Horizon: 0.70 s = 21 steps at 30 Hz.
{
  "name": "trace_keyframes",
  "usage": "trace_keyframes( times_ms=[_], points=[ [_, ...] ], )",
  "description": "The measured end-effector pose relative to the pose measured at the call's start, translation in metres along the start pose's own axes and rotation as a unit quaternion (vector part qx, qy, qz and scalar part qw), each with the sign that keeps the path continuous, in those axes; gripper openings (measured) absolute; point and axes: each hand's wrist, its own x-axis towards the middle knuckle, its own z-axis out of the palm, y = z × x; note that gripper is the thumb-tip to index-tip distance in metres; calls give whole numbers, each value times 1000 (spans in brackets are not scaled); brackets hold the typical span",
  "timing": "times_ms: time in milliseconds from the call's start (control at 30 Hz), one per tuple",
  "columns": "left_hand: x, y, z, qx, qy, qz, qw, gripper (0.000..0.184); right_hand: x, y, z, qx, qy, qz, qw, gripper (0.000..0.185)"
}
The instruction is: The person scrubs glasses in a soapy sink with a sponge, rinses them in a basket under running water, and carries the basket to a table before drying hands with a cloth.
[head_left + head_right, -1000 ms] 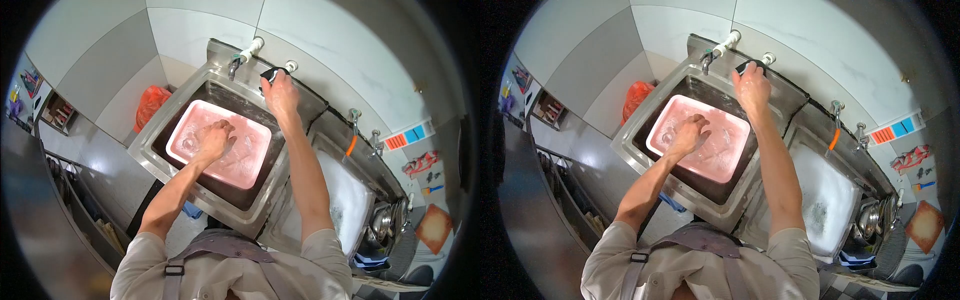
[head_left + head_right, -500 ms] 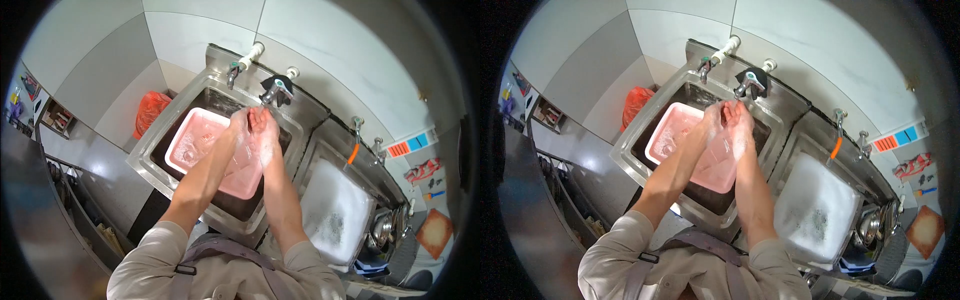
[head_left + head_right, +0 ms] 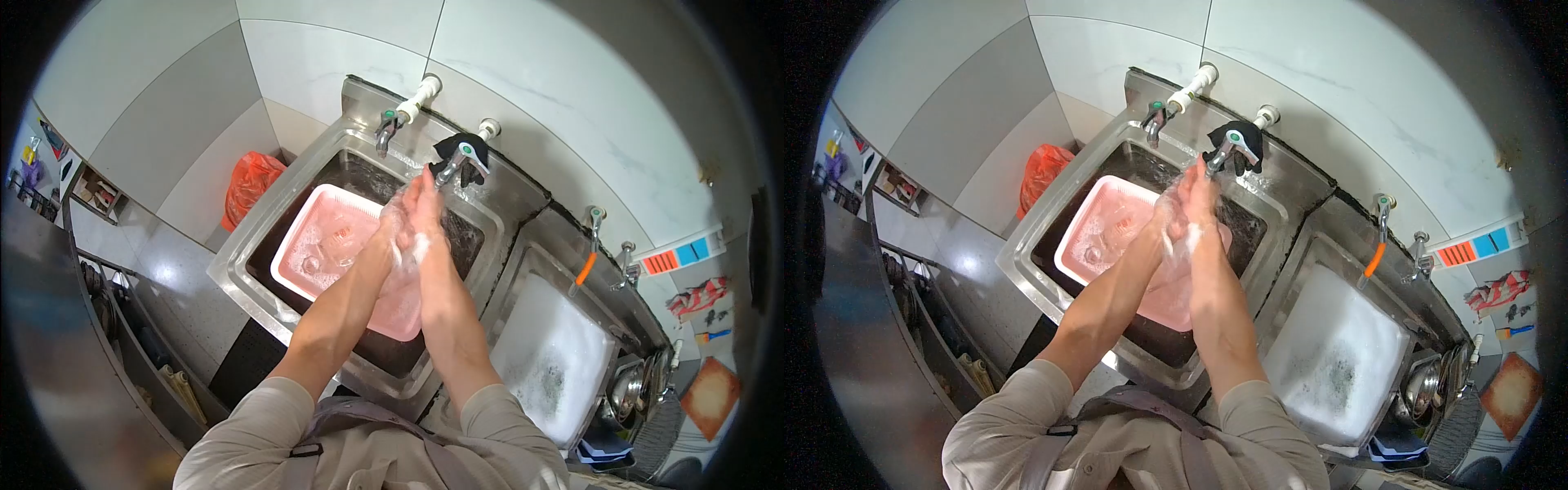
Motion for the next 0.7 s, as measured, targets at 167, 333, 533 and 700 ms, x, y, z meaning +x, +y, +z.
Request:
trace_keyframes(
  times_ms=[167,333,533,700],
  points=[
    [31,-8,-14,40,-47,-24,998,36,3,0,7,-263,35,-140,954,32],
    [102,-16,-81,-32,-453,-78,887,27,-40,1,-6,-466,-183,-276,820,22],
    [41,-15,-108,590,-265,353,676,19,-48,2,-50,-601,-232,-376,666,21],
    [-67,69,-81,947,-148,103,265,66,-64,39,-89,-675,-221,-164,685,31]
  ],
)
